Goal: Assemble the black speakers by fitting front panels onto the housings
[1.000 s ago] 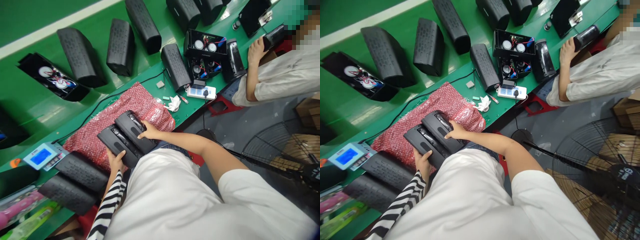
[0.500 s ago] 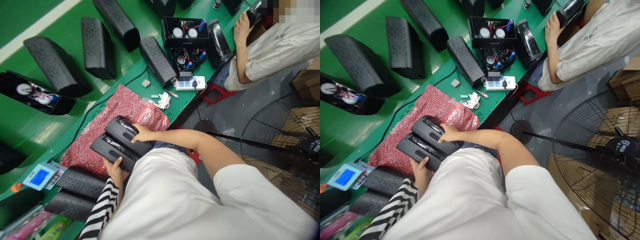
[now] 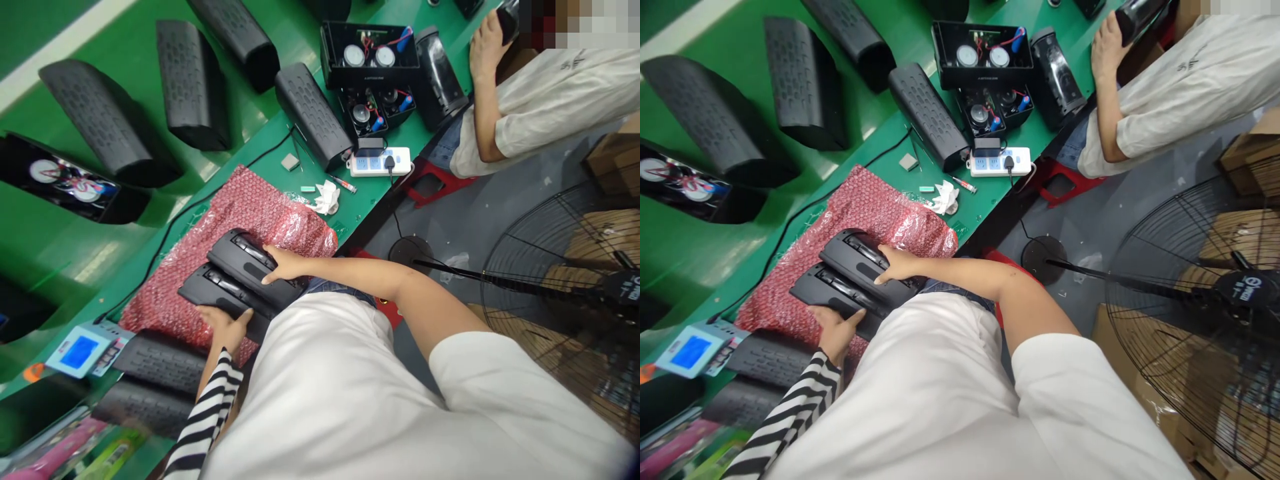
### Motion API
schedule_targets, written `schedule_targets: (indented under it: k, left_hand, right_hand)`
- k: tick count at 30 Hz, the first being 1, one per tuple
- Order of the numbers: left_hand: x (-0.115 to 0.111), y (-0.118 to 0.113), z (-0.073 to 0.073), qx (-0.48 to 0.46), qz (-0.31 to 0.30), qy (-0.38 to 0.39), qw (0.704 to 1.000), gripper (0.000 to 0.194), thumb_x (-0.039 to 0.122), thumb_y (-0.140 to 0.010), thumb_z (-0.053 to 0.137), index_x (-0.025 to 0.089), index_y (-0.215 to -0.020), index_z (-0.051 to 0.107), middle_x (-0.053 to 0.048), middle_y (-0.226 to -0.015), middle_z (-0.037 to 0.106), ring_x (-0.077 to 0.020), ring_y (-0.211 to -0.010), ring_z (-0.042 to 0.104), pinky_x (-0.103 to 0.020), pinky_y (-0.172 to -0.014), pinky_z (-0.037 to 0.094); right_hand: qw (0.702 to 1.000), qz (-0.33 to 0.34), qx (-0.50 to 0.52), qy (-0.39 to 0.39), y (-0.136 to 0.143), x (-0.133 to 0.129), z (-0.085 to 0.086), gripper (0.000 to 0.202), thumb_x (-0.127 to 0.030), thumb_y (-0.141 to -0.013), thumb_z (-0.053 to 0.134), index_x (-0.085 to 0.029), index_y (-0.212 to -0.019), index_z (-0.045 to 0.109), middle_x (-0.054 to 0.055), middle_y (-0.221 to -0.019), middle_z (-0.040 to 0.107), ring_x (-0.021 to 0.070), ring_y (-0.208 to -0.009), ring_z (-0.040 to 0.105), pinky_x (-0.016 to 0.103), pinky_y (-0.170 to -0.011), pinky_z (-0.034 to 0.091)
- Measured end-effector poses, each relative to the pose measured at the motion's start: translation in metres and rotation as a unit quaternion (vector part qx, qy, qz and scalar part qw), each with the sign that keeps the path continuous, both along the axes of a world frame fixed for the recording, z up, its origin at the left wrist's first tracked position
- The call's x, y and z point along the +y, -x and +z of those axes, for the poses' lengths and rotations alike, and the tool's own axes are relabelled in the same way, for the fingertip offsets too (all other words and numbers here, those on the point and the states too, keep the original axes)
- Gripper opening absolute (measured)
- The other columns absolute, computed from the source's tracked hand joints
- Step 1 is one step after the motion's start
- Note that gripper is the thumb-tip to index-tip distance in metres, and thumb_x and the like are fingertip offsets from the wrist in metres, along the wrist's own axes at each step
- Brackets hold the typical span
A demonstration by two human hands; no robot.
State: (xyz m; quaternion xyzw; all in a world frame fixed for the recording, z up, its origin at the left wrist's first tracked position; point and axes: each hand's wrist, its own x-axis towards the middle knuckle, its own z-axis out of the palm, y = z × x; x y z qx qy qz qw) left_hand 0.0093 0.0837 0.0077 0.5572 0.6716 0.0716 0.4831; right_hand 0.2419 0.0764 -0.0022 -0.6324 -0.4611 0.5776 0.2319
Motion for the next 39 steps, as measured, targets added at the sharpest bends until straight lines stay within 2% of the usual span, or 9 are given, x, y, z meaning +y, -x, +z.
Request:
schedule_targets:
  k: [3, 8, 12, 15, 19, 25, 31, 35, 39]
  left_hand:
    - [0.004, -0.034, 0.011, 0.173, 0.035, 0.053, 0.983, 0.150, 0.043, -0.037, 0.087, 0.015, -0.147, -0.012, -0.031, -0.148, -0.022, -0.0495, -0.137, -0.013, -0.067, -0.106, 0.005]
    - [0.002, -0.066, 0.020, 0.256, 0.041, 0.029, 0.965, 0.158, 0.050, -0.031, 0.088, 0.015, -0.147, -0.014, -0.037, -0.147, -0.014, -0.0525, -0.137, -0.004, -0.068, -0.104, 0.008]
    - [0.003, -0.058, 0.017, 0.234, 0.051, 0.028, 0.970, 0.160, 0.054, -0.027, 0.087, 0.016, -0.147, -0.012, -0.038, -0.146, -0.014, -0.0528, -0.137, -0.005, -0.068, -0.103, 0.009]
    - [0.003, -0.056, 0.017, 0.244, 0.047, 0.033, 0.968, 0.160, 0.060, -0.028, 0.085, 0.016, -0.147, -0.013, -0.040, -0.145, -0.013, -0.0533, -0.136, -0.003, -0.069, -0.103, 0.010]
    - [0.000, -0.061, 0.021, 0.239, 0.048, 0.030, 0.969, 0.159, 0.058, -0.029, 0.086, 0.015, -0.147, -0.012, -0.037, -0.147, -0.012, -0.0534, -0.136, -0.003, -0.068, -0.104, 0.010]
    - [-0.002, -0.061, 0.020, 0.261, 0.043, 0.004, 0.964, 0.156, 0.058, -0.032, 0.085, 0.014, -0.148, -0.009, -0.038, -0.147, -0.004, -0.0541, -0.136, 0.004, -0.066, -0.104, 0.012]
    - [-0.003, -0.062, 0.026, 0.232, 0.044, 0.007, 0.972, 0.157, 0.056, -0.031, 0.086, 0.014, -0.148, -0.009, -0.037, -0.148, -0.009, -0.0517, -0.137, 0.000, -0.063, -0.107, 0.011]
    - [-0.004, -0.065, 0.030, 0.234, 0.046, 0.001, 0.971, 0.155, 0.057, -0.033, 0.085, 0.013, -0.148, -0.009, -0.037, -0.147, -0.007, -0.0523, -0.137, 0.003, -0.062, -0.108, 0.012]
    - [-0.004, -0.063, 0.025, 0.232, 0.054, -0.003, 0.971, 0.154, 0.054, -0.031, 0.087, 0.014, -0.146, -0.007, -0.037, -0.147, -0.006, -0.0511, -0.138, 0.002, -0.067, -0.106, 0.009]
  right_hand:
    - [0.998, 0.008, -0.054, 0.022, -0.001, -0.001, 0.002, 0.101, -0.047, -0.060, 0.081, -0.017, -0.143, 0.031, 0.020, -0.142, 0.036, 0.0402, -0.132, 0.033, 0.052, -0.105, 0.033]
    - [0.998, -0.011, -0.063, 0.004, 0.002, -0.002, 0.000, 0.102, -0.045, -0.056, 0.084, -0.014, -0.141, 0.035, 0.020, -0.138, 0.043, 0.0372, -0.130, 0.038, 0.047, -0.105, 0.033]
    - [0.998, 0.002, 0.061, -0.007, -0.040, -0.028, 0.020, 0.051, -0.054, -0.073, 0.068, -0.013, -0.103, 0.064, 0.006, -0.093, 0.068, 0.0193, -0.088, 0.062, 0.029, -0.080, 0.048]
    - [0.987, 0.093, 0.096, 0.095, -0.091, -0.078, 0.055, 0.054, -0.065, -0.076, 0.057, -0.012, -0.066, 0.062, -0.001, -0.055, 0.058, 0.0104, -0.053, 0.053, 0.024, -0.059, 0.043]
    - [0.870, 0.251, 0.202, 0.373, -0.126, -0.163, 0.089, 0.064, -0.073, -0.056, 0.068, -0.010, -0.068, 0.066, 0.003, -0.061, 0.065, 0.0135, -0.056, 0.060, 0.023, -0.055, 0.043]
    - [0.862, 0.036, 0.385, 0.327, -0.117, -0.216, 0.087, 0.053, -0.043, -0.046, 0.087, -0.010, -0.084, 0.068, 0.002, -0.075, 0.070, 0.0150, -0.073, 0.065, 0.026, -0.076, 0.049]
    - [0.828, -0.013, 0.464, 0.315, -0.127, -0.204, 0.083, 0.041, -0.027, -0.050, 0.086, -0.009, -0.082, 0.068, 0.004, -0.077, 0.071, 0.0142, -0.072, 0.065, 0.024, -0.075, 0.050]
    - [0.766, -0.074, 0.558, 0.310, -0.120, -0.217, 0.083, 0.042, -0.025, -0.053, 0.083, -0.009, -0.088, 0.064, 0.008, -0.083, 0.071, 0.0192, -0.082, 0.068, 0.028, -0.079, 0.050]
    - [0.752, 0.004, 0.545, 0.371, -0.116, -0.232, 0.074, 0.054, -0.032, -0.046, 0.085, -0.009, -0.090, 0.062, 0.010, -0.084, 0.071, 0.0228, -0.083, 0.068, 0.030, -0.078, 0.052]
